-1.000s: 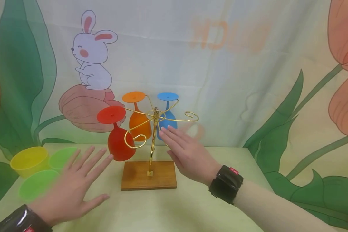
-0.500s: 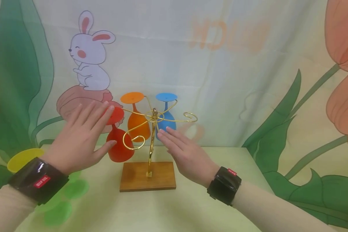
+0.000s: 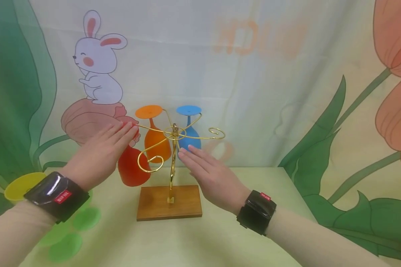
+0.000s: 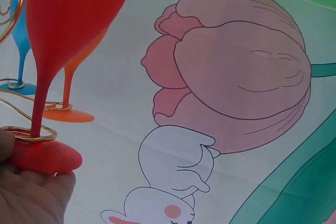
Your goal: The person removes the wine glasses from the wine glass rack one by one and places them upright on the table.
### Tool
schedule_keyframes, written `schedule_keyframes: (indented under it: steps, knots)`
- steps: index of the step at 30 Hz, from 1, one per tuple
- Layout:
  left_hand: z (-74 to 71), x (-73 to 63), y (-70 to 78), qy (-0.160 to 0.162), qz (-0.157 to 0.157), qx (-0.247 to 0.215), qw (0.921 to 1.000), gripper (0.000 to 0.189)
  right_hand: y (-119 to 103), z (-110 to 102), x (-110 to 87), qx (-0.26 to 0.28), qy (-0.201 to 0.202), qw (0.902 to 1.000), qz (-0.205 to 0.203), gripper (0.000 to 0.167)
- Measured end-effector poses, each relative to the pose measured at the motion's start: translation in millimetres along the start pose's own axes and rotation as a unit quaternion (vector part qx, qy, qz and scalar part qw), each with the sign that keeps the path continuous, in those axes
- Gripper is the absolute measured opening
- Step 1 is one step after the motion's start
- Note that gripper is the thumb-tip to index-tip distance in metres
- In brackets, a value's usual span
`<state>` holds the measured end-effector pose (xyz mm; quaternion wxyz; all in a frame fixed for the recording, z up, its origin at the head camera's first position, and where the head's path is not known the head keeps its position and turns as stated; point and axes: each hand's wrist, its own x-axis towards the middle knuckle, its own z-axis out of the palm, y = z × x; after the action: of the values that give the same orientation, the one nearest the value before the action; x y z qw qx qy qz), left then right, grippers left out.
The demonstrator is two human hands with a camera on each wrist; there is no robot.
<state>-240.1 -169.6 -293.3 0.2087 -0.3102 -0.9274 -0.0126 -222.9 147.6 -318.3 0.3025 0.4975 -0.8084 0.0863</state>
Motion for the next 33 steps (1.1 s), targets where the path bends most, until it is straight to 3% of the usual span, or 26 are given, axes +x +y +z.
schedule_keyframes:
  steps: [7, 12, 15, 21, 27, 33]
  knots:
    - [-6.0, 9.3, -2.0, -0.011, -0.026, -0.03, 0.9991, 0.075, -0.6, 0.6, 1.3, -0.006, 0.003, 1.0, -0.007, 0.062]
    - [-7.6, 20.1, -1.4, -0.02, -0.047, -0.022, 0.9985, 0.074, -1.2, 0.7, 1.3, -0.004, 0.002, 1.0, -0.007, 0.062]
    - [-6.7, 27.9, 0.7, -0.014, -0.045, -0.017, 0.9987, 0.072, -1.2, 0.6, 1.1, -0.004, 0.001, 1.0, -0.007, 0.063]
    - [-4.2, 38.5, 8.5, 0.019, -0.013, -0.015, 0.9996, 0.064, -0.9, 0.7, 0.8, -0.005, -0.001, 1.0, -0.004, 0.064]
    - [-4.1, 33.1, 16.8, 0.024, 0.014, -0.019, 0.9994, 0.066, -0.1, 0.0, 0.4, -0.003, -0.004, 1.0, -0.002, 0.064]
    - [-5.3, 14.9, 24.2, 0.05, 0.04, -0.029, 0.9975, 0.07, 0.3, -0.9, -0.2, 0.004, -0.008, 1.0, 0.003, 0.066]
